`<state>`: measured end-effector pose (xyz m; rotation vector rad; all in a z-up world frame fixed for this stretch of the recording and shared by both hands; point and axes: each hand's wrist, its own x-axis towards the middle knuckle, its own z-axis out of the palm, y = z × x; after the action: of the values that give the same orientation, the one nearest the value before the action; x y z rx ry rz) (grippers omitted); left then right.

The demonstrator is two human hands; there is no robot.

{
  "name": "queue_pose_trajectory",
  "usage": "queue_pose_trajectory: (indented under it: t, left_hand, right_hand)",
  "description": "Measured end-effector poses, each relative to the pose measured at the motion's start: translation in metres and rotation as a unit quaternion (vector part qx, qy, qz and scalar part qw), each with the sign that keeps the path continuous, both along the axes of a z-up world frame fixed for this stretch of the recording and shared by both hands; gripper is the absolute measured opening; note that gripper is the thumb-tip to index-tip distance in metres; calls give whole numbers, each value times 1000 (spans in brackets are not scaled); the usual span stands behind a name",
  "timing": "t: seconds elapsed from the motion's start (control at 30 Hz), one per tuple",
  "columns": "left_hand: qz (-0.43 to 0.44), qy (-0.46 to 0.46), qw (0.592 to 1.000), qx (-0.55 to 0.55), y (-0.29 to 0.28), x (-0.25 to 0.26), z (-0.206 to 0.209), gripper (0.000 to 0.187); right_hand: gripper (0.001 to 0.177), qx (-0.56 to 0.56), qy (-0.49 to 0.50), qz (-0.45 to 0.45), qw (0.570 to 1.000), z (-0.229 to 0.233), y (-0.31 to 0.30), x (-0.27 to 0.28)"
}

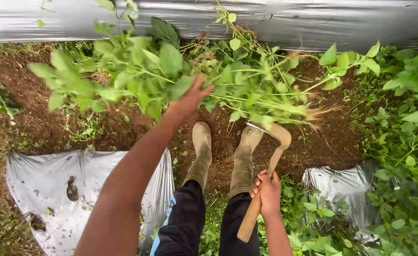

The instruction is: Weeding a garden bed using a hand scythe and manual pulling

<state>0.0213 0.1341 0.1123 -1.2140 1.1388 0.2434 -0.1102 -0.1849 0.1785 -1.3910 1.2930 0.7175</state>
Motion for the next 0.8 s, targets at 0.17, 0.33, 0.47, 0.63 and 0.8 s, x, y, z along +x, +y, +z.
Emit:
queue_pose_trajectory:
  t: [0.17,0.33,0.47,0.63,0.8]
  left_hand:
    - [752,225,490,-379,4,-40,-46,101]
    - [768,221,325,-506,-24,-133,-124,27]
    - [832,225,216,-458,-45,-171,-123,20]
    - [835,217,193,-466,-46,-170,-122,14]
    - [780,167,227,-559,-56,-132,-121,13]
  right_hand:
    - [10,-9,28,-27,999,-16,-9,-24]
    - [6,-88,-19,-42,995,-44,-34,20]
    - [3,-120,-121,-88,981,-120,-63,95]
    - [9,-109,-156,-146,971,-252,-86,189]
    - [9,1,-100,-92,991,-224,-29,233]
